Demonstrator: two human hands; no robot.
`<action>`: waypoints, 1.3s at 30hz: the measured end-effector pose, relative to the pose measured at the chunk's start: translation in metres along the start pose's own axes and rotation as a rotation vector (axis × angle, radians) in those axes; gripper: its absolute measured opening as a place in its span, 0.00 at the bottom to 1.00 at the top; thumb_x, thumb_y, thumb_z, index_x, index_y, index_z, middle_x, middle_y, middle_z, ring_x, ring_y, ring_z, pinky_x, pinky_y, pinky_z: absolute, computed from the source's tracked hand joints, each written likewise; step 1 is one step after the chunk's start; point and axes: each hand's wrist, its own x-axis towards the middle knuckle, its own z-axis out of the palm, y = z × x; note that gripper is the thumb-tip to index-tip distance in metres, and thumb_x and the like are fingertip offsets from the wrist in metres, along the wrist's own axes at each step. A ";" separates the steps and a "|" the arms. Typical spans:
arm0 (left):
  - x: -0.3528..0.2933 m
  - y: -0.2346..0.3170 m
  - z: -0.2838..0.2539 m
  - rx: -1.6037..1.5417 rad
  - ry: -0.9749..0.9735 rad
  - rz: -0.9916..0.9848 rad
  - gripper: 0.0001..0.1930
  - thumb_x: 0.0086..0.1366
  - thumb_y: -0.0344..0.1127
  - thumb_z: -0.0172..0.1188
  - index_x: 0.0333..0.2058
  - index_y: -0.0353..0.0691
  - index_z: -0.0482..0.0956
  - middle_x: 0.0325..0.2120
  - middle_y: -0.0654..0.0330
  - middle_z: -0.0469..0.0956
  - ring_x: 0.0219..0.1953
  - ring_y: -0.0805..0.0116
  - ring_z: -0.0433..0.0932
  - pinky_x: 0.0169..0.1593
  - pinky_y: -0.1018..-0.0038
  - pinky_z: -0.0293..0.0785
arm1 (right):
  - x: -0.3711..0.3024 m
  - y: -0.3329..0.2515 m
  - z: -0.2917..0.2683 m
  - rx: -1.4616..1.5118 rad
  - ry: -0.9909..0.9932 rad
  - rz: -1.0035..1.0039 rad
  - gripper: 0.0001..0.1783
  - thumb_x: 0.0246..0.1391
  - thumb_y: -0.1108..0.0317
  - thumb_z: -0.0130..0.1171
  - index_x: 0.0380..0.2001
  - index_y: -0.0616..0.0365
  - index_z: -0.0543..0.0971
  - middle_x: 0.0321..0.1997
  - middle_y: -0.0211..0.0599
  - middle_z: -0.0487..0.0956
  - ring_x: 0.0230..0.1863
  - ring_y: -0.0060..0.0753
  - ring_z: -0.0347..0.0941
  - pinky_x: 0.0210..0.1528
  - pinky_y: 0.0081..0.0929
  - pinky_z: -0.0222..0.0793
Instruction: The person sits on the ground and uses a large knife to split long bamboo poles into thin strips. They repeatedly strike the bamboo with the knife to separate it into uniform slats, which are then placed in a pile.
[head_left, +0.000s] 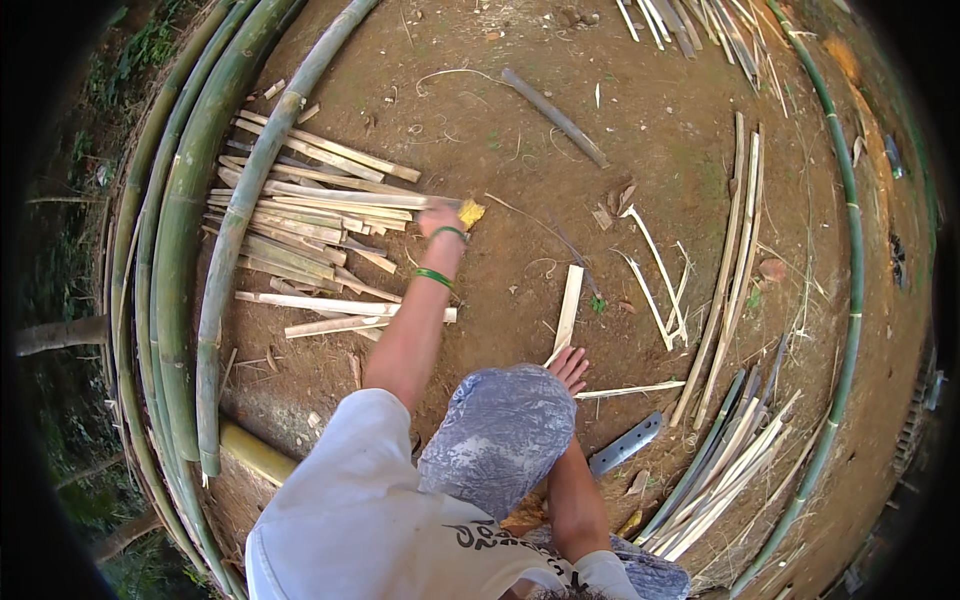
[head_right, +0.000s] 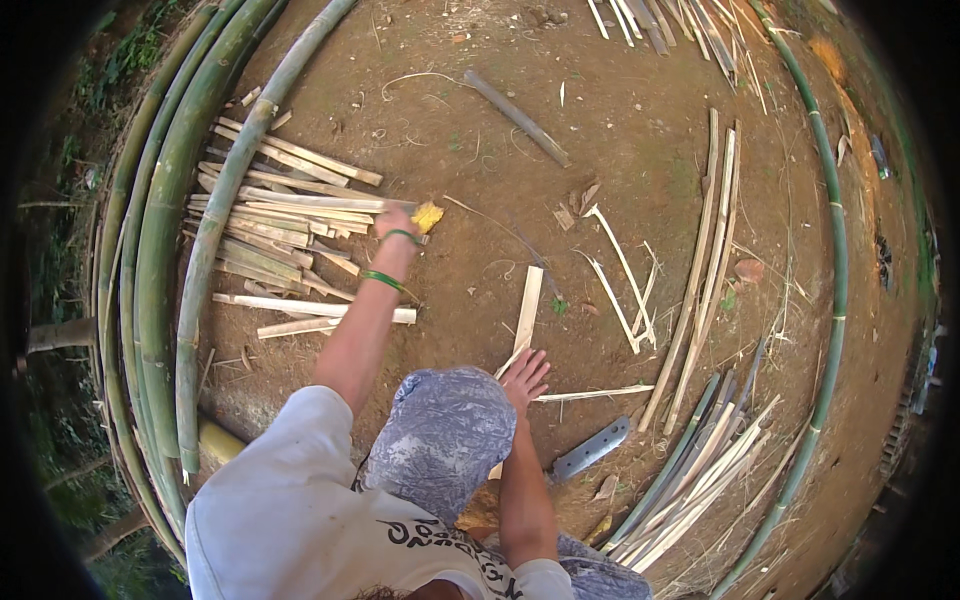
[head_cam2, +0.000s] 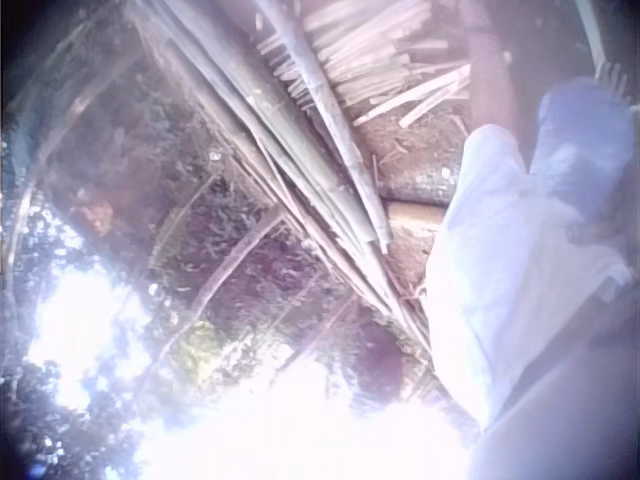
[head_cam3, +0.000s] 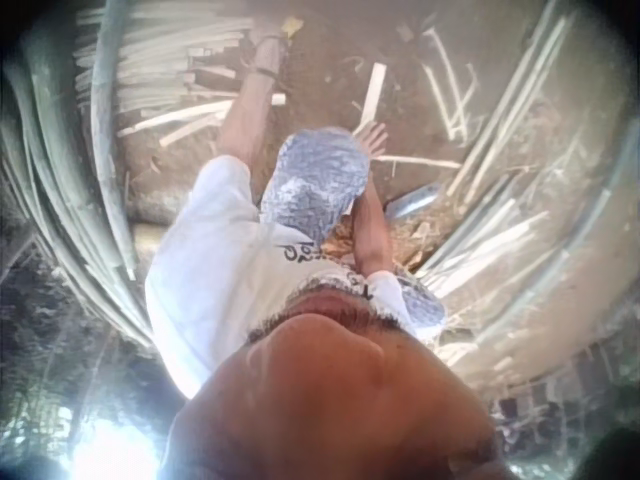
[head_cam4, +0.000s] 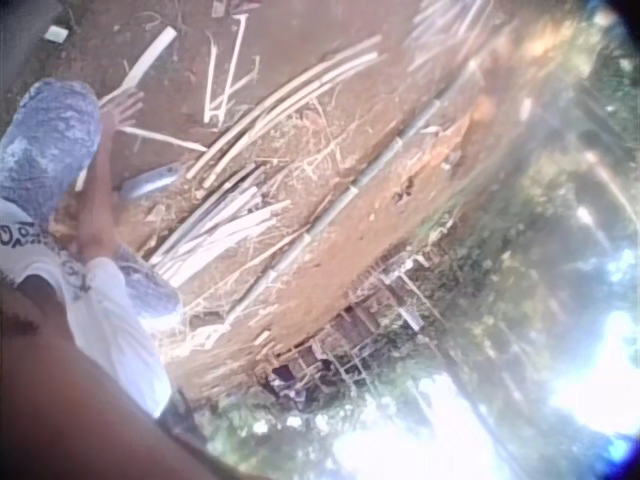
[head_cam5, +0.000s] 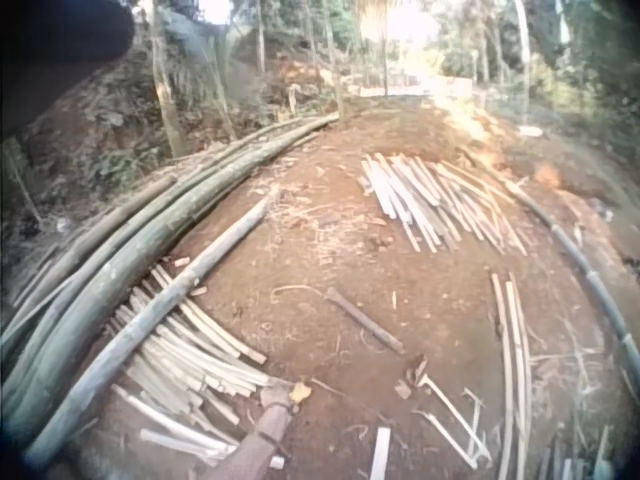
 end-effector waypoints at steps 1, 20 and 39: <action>-0.027 -0.008 0.015 -0.086 -0.092 -0.022 0.24 0.72 0.52 0.52 0.36 0.30 0.74 0.27 0.53 0.75 0.23 0.60 0.73 0.27 0.62 0.68 | 0.002 0.003 -0.003 0.011 -0.032 0.030 0.66 0.52 0.34 0.60 0.74 0.62 0.34 0.78 0.61 0.28 0.77 0.73 0.20 0.68 0.80 0.26; -0.292 -0.098 -0.082 0.558 -1.084 0.654 0.17 0.65 0.39 0.66 0.47 0.36 0.76 0.27 0.66 0.74 0.29 0.77 0.73 0.32 0.76 0.73 | 0.065 -0.115 -0.154 -0.159 -0.210 -0.533 0.19 0.52 0.58 0.61 0.43 0.60 0.80 0.35 0.48 0.84 0.41 0.52 0.82 0.48 0.52 0.74; -0.295 -0.101 -0.034 0.353 -2.091 0.406 0.39 0.65 0.45 0.65 0.66 0.37 0.52 0.59 0.51 0.66 0.56 0.66 0.69 0.57 0.64 0.69 | -0.070 0.044 -0.211 0.530 0.652 0.000 0.40 0.41 0.79 0.66 0.60 0.56 0.63 0.32 0.45 0.79 0.33 0.53 0.80 0.35 0.43 0.74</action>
